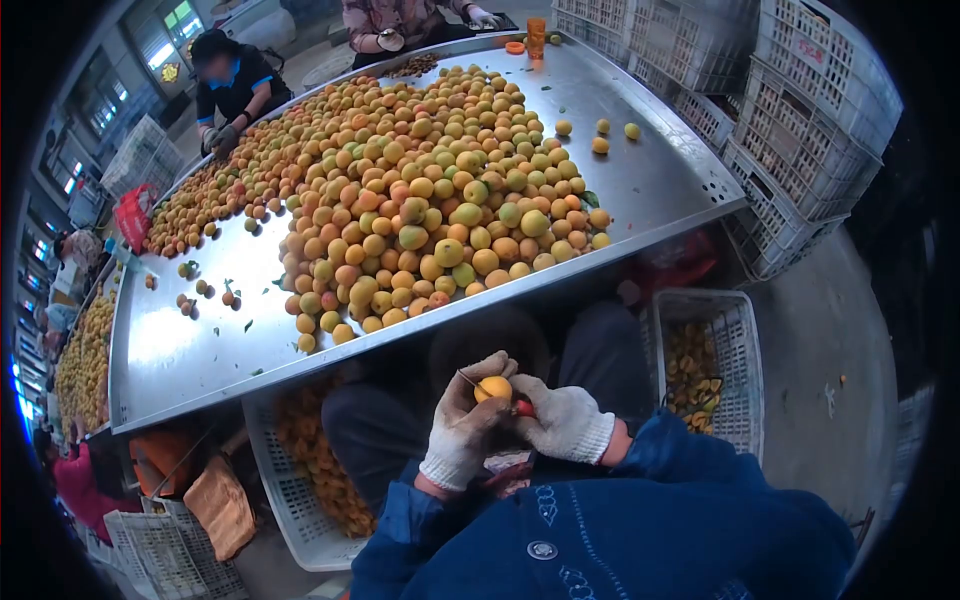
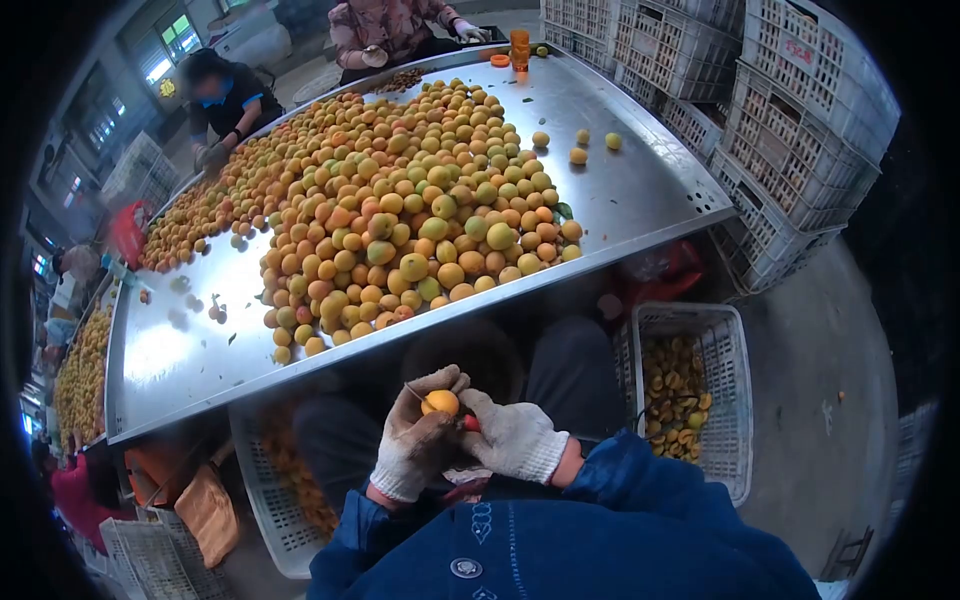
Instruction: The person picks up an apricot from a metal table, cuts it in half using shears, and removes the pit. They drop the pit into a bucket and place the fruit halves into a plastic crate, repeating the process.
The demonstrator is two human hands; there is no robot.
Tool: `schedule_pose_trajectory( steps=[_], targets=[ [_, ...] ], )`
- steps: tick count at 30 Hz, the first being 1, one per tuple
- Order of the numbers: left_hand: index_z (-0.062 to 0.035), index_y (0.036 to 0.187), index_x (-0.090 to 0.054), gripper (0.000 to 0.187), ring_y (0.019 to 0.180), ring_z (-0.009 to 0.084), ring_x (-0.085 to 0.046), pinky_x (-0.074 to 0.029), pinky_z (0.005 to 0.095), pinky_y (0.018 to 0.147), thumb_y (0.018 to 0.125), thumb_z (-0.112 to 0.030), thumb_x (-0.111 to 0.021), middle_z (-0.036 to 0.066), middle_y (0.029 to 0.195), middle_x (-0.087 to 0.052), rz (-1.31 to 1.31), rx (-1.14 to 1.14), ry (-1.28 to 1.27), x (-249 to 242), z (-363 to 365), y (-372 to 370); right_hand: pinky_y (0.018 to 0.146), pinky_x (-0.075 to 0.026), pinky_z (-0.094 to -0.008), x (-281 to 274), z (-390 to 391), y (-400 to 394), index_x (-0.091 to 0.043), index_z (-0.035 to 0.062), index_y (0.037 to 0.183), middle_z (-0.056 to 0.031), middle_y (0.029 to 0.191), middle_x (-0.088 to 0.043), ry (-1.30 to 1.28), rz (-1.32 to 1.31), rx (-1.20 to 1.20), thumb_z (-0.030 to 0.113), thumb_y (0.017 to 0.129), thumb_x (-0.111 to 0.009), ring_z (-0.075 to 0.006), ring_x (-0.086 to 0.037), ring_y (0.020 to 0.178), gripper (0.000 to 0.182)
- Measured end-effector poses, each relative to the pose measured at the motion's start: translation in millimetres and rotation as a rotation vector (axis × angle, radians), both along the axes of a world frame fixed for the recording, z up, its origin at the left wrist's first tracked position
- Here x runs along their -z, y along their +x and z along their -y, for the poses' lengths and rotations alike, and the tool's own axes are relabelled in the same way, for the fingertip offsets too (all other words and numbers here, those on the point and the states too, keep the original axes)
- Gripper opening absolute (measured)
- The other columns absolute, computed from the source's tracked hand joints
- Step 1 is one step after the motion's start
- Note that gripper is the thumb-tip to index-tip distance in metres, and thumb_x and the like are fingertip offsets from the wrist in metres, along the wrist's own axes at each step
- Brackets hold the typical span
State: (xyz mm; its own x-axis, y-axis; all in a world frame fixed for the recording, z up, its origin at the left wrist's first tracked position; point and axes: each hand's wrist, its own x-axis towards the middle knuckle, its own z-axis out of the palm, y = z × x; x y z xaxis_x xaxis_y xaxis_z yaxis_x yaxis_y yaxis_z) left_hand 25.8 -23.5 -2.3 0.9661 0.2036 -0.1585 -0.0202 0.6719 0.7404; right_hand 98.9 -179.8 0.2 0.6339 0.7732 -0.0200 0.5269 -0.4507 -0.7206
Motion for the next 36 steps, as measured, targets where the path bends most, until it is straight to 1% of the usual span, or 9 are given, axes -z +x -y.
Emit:
schedule_pose_trajectory(
  steps=[10,16,19,22,26,28,30,31,36],
  targets=[
    [0.0024,0.136,-0.047,0.052,0.11,0.0175,-0.057,-0.047,0.0279,0.095,0.087,-0.005,-0.064,0.01,0.124,-0.056,-0.104,0.021,0.168,2,-5,-2,0.068,-0.054,-0.0461,17,-7,18,-0.019,0.0074,0.15,-0.0277,0.087,-0.065,0.103,-0.086,-0.048,0.016,0.09,-0.055,-0.0436,-0.065,0.073,0.071],
    [0.0016,0.138,-0.04,0.049,0.116,0.024,-0.057,-0.047,0.0358,0.102,0.093,-0.007,-0.057,0.016,0.128,-0.054,-0.048,0.021,-0.002,7,-6,-1,0.07,-0.052,-0.0276,-31,-12,22,-0.04,0.0052,0.14,-0.0067,0.09,-0.063,0.234,-0.901,0.274,0.013,0.089,-0.063,-0.0127,-0.062,0.073,0.056],
    [-0.0007,0.133,-0.038,0.042,0.117,0.0277,-0.056,-0.05,0.0404,0.099,0.098,-0.018,-0.055,0.017,0.128,-0.053,-0.152,-0.077,-0.123,12,-8,3,0.073,-0.052,-0.0268,-29,-14,17,-0.04,0.0025,0.138,-0.0033,0.089,-0.063,0.301,-0.848,0.189,0.008,0.088,-0.061,-0.0134,-0.062,0.074,0.054],
    [-0.0025,0.133,-0.04,0.043,0.119,0.0309,-0.055,-0.049,0.0444,0.099,0.098,-0.022,-0.055,0.017,0.127,-0.053,-0.022,-0.105,-0.378,24,-9,5,0.071,-0.055,-0.0348,4,-12,7,-0.039,0.0013,0.138,-0.0206,0.081,-0.067,0.066,-0.087,-0.051,0.025,0.086,-0.066,-0.031,-0.069,0.075,0.063],
    [-0.0068,0.135,-0.042,0.042,0.118,0.0328,-0.053,-0.047,0.0478,0.1,0.1,-0.026,-0.051,0.019,0.131,-0.051,0.011,-0.102,-0.541,25,-10,2,0.075,-0.055,-0.0412,-25,-18,6,-0.033,0.0039,0.142,-0.0271,0.095,-0.064,-0.265,-0.064,-0.145,0.029,0.084,-0.068,-0.0421,-0.065,0.081,0.073],
    [-0.0077,0.135,-0.041,0.041,0.112,0.0303,-0.056,-0.049,0.0448,0.096,0.099,-0.024,-0.053,0.017,0.124,-0.053,0.022,-0.115,-0.513,22,-10,3,0.067,-0.055,-0.0374,-10,-15,8,-0.042,0.004,0.137,-0.0193,0.089,-0.067,-0.05,0.052,-0.13,0.021,0.086,-0.067,-0.0339,-0.069,0.071,0.059],
    [-0.0087,0.134,-0.039,0.042,0.106,0.0277,-0.058,-0.051,0.0419,0.092,0.098,-0.023,-0.055,0.016,0.116,-0.055,0.018,-0.119,-0.496,17,-4,3,0.054,-0.051,-0.0281,-20,-28,12,-0.052,0.0041,0.125,-0.0067,0.082,-0.066,0.587,-0.247,-0.073,0.008,0.089,-0.062,-0.0179,-0.063,0.057,0.037],
    [-0.0085,0.135,-0.039,0.041,0.098,0.0238,-0.059,-0.052,0.0384,0.086,0.098,-0.021,-0.054,0.014,0.111,-0.055,-0.014,-0.097,-0.366,14,-1,2,0.046,-0.041,-0.0195,-48,-23,13,-0.057,0.004,0.113,0.0016,0.076,-0.06,0.48,-0.589,0.092,-0.002,0.09,-0.057,-0.0064,-0.052,0.052,0.023],
    [-0.0087,0.138,-0.038,0.047,0.083,0.0136,-0.058,-0.051,0.0273,0.075,0.093,-0.012,-0.053,0.008,0.102,-0.054,-0.035,0.025,0.057,0,13,-8,0.048,-0.041,-0.0187,-71,-41,31,-0.056,0.0023,0.113,-0.0007,0.074,-0.057,0.843,-0.756,0.25,0.003,0.092,-0.061,-0.0036,-0.051,0.056,0.022]
  ],
)
